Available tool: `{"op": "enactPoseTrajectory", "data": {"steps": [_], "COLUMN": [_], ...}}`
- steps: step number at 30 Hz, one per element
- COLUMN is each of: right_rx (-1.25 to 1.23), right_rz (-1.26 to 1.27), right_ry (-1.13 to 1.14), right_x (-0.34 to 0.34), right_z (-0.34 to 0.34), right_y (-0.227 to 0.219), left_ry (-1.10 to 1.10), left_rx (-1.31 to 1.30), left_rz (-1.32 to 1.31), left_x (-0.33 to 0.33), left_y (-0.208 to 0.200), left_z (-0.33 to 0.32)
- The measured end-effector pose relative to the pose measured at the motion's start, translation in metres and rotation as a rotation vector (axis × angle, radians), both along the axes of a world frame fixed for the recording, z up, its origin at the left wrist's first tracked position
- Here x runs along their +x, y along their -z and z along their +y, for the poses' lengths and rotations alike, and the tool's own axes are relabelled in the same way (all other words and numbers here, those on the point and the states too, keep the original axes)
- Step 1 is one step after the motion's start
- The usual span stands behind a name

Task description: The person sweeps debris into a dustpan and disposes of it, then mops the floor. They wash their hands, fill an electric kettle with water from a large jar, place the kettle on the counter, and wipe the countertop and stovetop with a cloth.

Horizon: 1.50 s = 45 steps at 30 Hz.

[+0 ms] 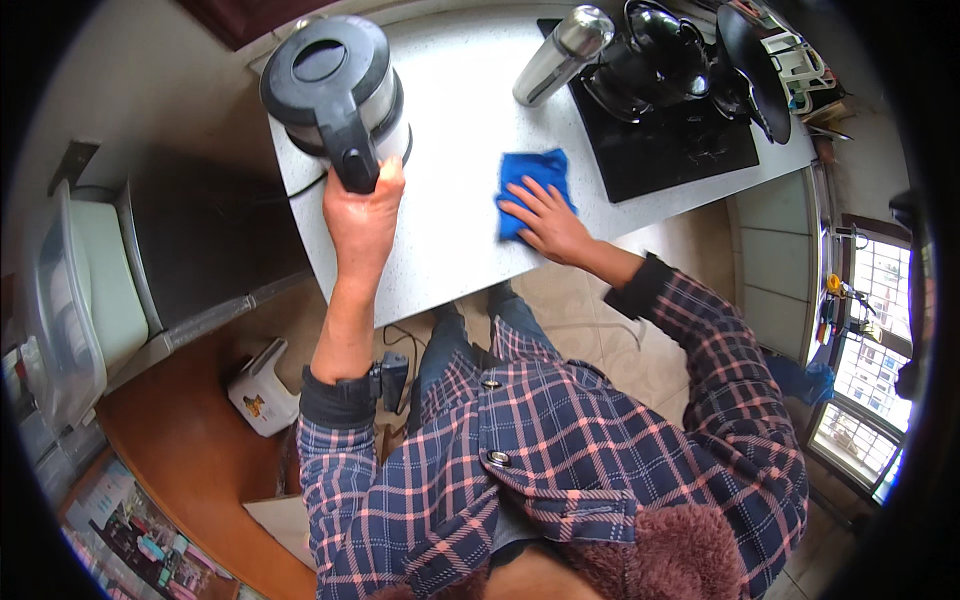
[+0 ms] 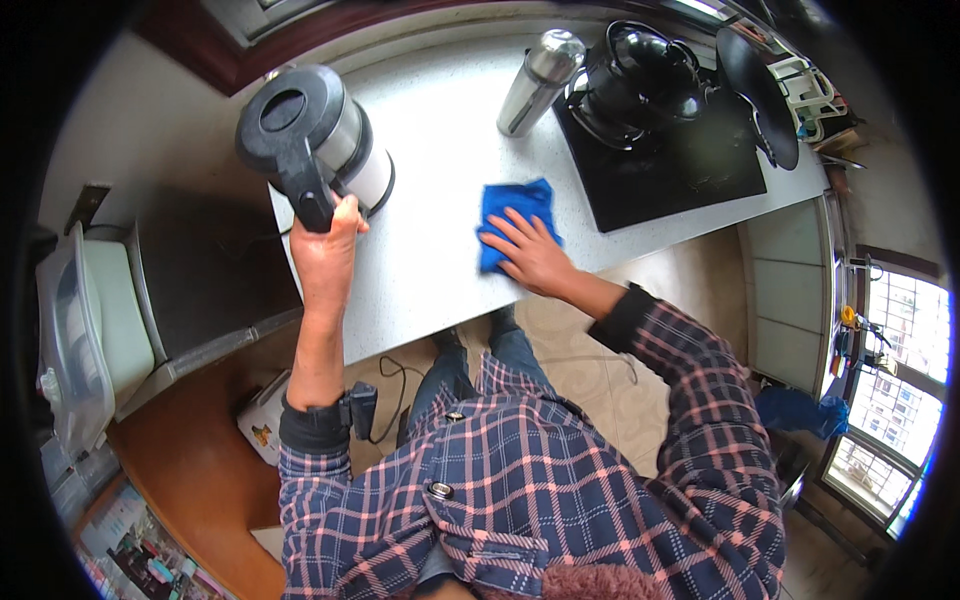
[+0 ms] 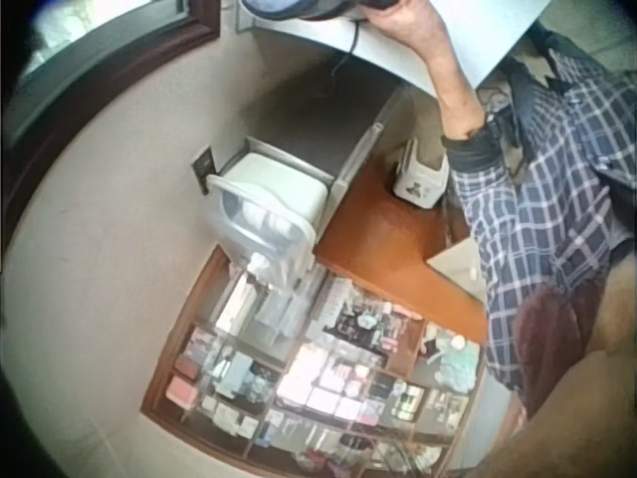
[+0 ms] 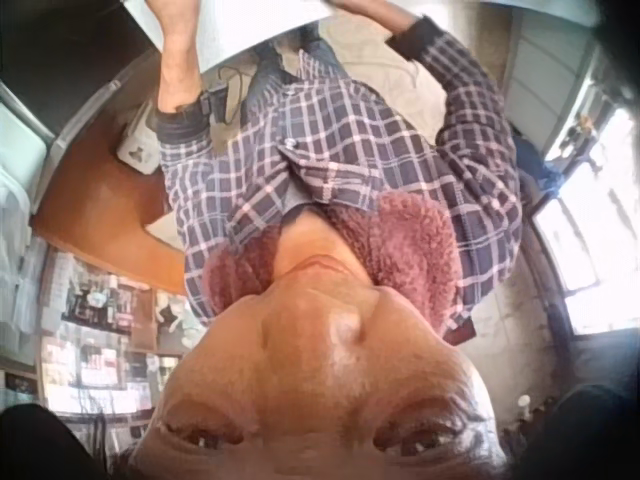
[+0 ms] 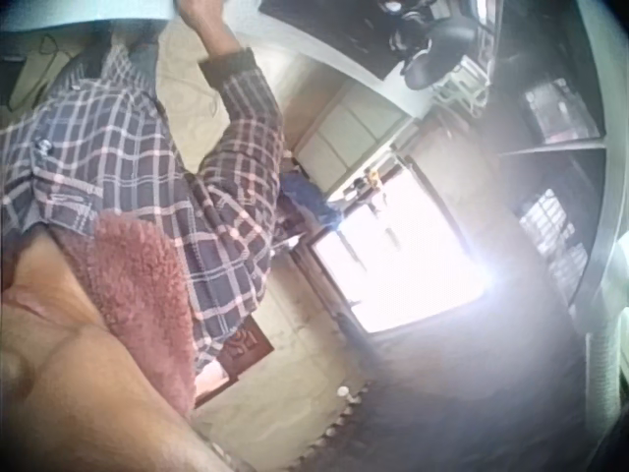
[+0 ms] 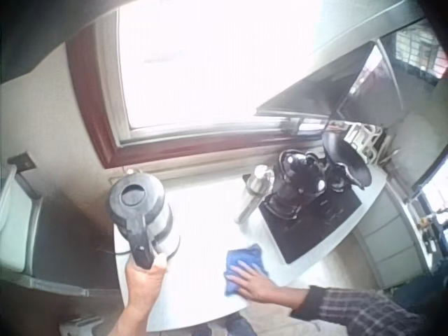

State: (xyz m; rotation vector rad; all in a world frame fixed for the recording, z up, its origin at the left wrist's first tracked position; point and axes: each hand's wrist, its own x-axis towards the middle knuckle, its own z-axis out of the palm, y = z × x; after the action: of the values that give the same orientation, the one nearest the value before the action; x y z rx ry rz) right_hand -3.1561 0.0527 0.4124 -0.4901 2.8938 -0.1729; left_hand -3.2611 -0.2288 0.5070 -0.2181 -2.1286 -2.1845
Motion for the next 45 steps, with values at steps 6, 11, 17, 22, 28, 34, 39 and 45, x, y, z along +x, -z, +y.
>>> {"op": "enactPoseTrajectory", "data": {"steps": [6, 11, 17, 22, 28, 34, 39, 45], "right_rx": [-0.126, -0.286, -0.183, -0.214, -0.318, -0.27, -0.281, -0.212], "right_rz": [0.239, 0.329, 0.365, 0.397, 0.083, 0.098, 0.084, 0.088], "right_ry": [0.215, 0.23, 0.287, 0.116, -0.202, -0.21, -0.127, -0.098], "right_x": [-0.186, -0.298, -0.261, -0.073, 0.056, 0.038, 0.057, 0.073], "right_z": [-0.061, -0.007, -0.003, 0.007, 0.114, 0.143, 0.172, 0.283], "right_y": [0.009, -0.019, -0.018, 0.016, 0.008, -0.03, -0.034, -0.057], "left_ry": [0.0, -0.051, 0.026, 0.016, -0.026, -0.196, -0.634, -0.675], "left_rx": [0.055, 0.132, 0.137, 0.054, 0.018, -0.156, -0.309, -0.157], "left_rz": [-0.153, -0.129, -0.085, -0.109, -0.058, -0.031, -0.027, -0.377], "left_x": [0.011, 0.02, 0.017, 0.021, 0.021, 0.006, 0.065, 0.216], "left_y": [-0.028, -0.056, -0.041, -0.028, -0.027, -0.033, -0.06, -0.023], "left_z": [0.008, 0.053, 0.063, 0.058, 0.058, -0.002, -0.012, 0.035]}}
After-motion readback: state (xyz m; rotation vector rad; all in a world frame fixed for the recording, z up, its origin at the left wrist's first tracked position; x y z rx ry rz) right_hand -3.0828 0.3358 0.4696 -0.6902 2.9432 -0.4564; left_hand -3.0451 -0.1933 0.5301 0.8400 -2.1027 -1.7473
